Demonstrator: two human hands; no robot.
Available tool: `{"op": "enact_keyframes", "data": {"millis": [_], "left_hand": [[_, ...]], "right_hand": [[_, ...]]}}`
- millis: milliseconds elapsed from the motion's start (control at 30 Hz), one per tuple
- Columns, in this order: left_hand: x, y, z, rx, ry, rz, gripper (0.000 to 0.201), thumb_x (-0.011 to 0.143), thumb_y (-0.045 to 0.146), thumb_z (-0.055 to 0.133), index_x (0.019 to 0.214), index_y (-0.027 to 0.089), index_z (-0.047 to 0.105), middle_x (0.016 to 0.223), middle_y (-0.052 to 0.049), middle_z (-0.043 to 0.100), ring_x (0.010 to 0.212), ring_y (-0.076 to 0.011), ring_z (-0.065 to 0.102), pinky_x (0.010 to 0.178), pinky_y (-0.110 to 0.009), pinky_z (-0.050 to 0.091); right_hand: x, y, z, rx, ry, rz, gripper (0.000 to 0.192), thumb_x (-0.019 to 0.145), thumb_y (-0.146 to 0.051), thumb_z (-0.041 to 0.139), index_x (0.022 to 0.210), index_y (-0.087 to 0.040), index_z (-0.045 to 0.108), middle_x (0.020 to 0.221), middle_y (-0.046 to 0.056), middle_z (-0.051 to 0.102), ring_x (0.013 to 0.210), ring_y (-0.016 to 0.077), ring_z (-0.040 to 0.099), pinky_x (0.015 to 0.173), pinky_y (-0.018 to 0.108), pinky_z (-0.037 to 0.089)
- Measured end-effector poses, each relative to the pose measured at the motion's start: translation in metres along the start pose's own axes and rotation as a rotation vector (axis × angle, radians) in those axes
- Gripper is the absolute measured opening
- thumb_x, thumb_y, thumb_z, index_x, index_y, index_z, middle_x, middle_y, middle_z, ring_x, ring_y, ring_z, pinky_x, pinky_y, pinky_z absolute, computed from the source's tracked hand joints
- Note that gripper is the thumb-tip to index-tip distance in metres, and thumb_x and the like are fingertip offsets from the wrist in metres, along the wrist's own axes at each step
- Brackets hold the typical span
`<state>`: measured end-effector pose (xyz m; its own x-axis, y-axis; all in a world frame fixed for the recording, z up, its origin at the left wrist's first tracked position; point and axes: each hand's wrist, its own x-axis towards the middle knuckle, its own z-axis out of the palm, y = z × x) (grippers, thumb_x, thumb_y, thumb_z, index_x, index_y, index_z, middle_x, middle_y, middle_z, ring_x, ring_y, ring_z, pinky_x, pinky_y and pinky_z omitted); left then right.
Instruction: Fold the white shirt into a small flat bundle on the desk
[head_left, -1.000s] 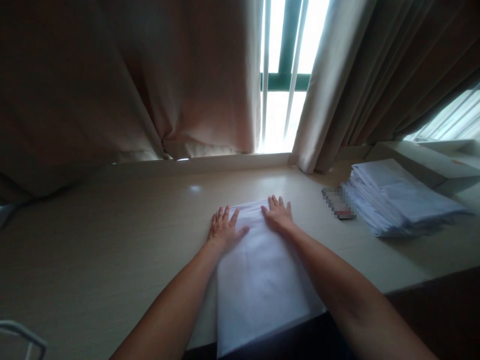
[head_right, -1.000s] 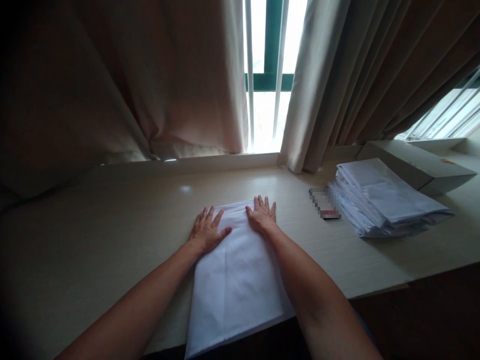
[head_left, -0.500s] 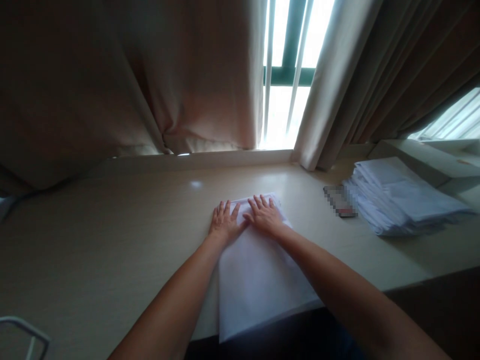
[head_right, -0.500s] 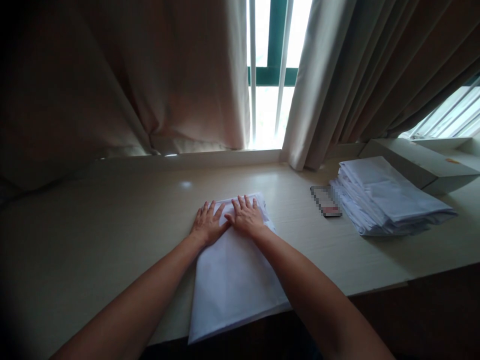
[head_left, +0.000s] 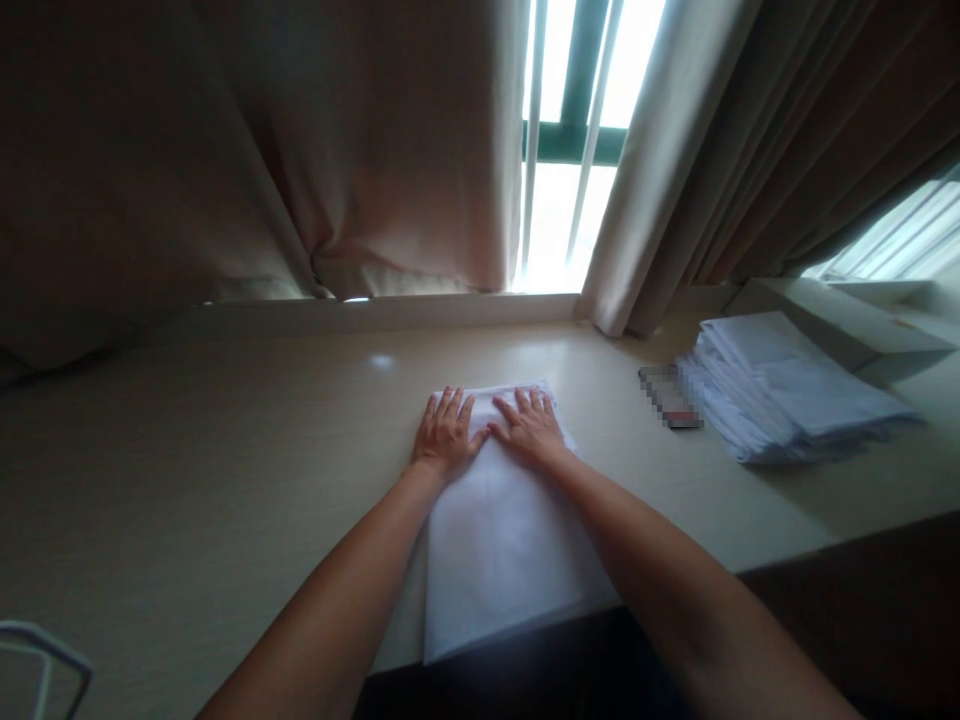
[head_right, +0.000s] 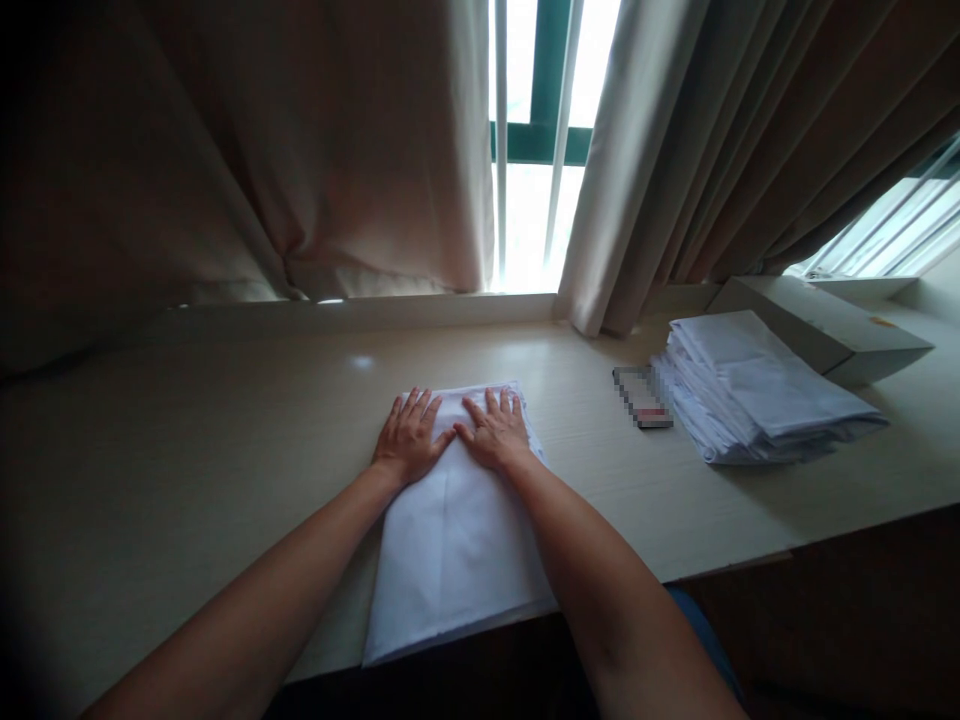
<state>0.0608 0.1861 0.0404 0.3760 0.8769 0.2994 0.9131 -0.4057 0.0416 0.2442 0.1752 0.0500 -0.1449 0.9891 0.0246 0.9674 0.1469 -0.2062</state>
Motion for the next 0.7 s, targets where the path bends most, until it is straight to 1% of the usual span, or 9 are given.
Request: {"op": "enact_keyframes", "data": {"millis": [100,200,300,400,500,600,667,700], "left_hand": [[-0.014,0.005,-0.001,-0.026,0.008,0.04,0.063,0.094,0.047,0.028,0.143,0.01,0.039,0.153,-0.013,0.034,0.145,-0.023,0.021,0.12,-0.041,0.01],[-0.034,0.01,-0.001,-0.051,-0.048,0.002,0.068,0.092,0.053,0.032,0.145,0.011,0.036,0.155,-0.012,0.03,0.145,-0.0239,0.023,0.12,-0.042,0.013],[-0.055,0.015,-0.004,-0.064,-0.094,0.009,0.075,0.089,0.061,0.034,0.148,0.015,0.031,0.157,-0.011,0.023,0.147,-0.0255,0.015,0.12,-0.045,0.01],[-0.077,0.022,-0.014,-0.094,-0.135,0.053,0.074,0.088,0.063,0.035,0.149,0.021,0.029,0.159,-0.007,0.02,0.148,-0.0252,0.009,0.12,-0.047,0.008],[-0.102,0.028,-0.028,-0.141,-0.169,0.109,0.072,0.088,0.063,0.037,0.149,0.028,0.028,0.159,-0.005,0.02,0.148,-0.0263,0.008,0.12,-0.05,0.007],[-0.129,0.03,-0.039,-0.221,-0.176,0.159,0.075,0.086,0.066,0.039,0.149,0.028,0.027,0.159,-0.006,0.021,0.147,-0.0287,0.01,0.119,-0.054,0.009],[-0.145,0.027,-0.042,-0.298,-0.145,0.122,0.076,0.087,0.064,0.038,0.151,0.024,0.023,0.158,-0.008,0.021,0.147,-0.0276,0.011,0.119,-0.052,0.012],[-0.152,0.024,-0.043,-0.342,-0.11,0.055,0.074,0.09,0.06,0.035,0.151,0.022,0.021,0.158,-0.008,0.023,0.147,-0.0257,0.012,0.119,-0.05,0.015]], "right_hand": [[-0.001,-0.001,-0.001,-0.003,-0.009,0.011,0.066,0.091,-0.07,0.022,0.148,-0.038,0.03,0.159,0.003,0.016,0.145,0.0332,0.009,0.113,0.049,-0.004],[-0.001,-0.001,-0.001,-0.019,-0.004,0.002,0.066,0.091,-0.07,0.021,0.148,-0.038,0.029,0.159,0.002,0.016,0.145,0.0319,0.008,0.113,0.048,-0.004],[-0.002,-0.001,-0.001,-0.023,-0.005,0.001,0.066,0.092,-0.07,0.02,0.149,-0.038,0.028,0.159,0.003,0.017,0.145,0.0317,0.008,0.113,0.048,-0.002],[-0.002,-0.002,-0.001,-0.031,-0.026,0.004,0.067,0.092,-0.07,0.019,0.15,-0.037,0.026,0.16,0.003,0.015,0.145,0.0313,0.008,0.113,0.049,-0.003],[-0.002,-0.003,-0.002,-0.047,-0.039,0.007,0.068,0.092,-0.07,0.018,0.15,-0.036,0.024,0.16,0.003,0.014,0.145,0.031,0.007,0.113,0.049,-0.003],[-0.002,-0.004,-0.002,-0.062,-0.037,0.006,0.068,0.092,-0.069,0.018,0.151,-0.035,0.024,0.16,0.003,0.014,0.145,0.0311,0.007,0.113,0.049,-0.003],[-0.002,-0.005,-0.001,-0.065,-0.044,0.018,0.068,0.092,-0.069,0.018,0.151,-0.035,0.023,0.16,0.003,0.014,0.145,0.0314,0.007,0.113,0.049,-0.003],[-0.002,-0.005,-0.001,-0.066,-0.049,0.031,0.069,0.092,-0.07,0.017,0.151,-0.035,0.023,0.16,0.004,0.014,0.145,0.0315,0.007,0.113,0.049,-0.003]]}}
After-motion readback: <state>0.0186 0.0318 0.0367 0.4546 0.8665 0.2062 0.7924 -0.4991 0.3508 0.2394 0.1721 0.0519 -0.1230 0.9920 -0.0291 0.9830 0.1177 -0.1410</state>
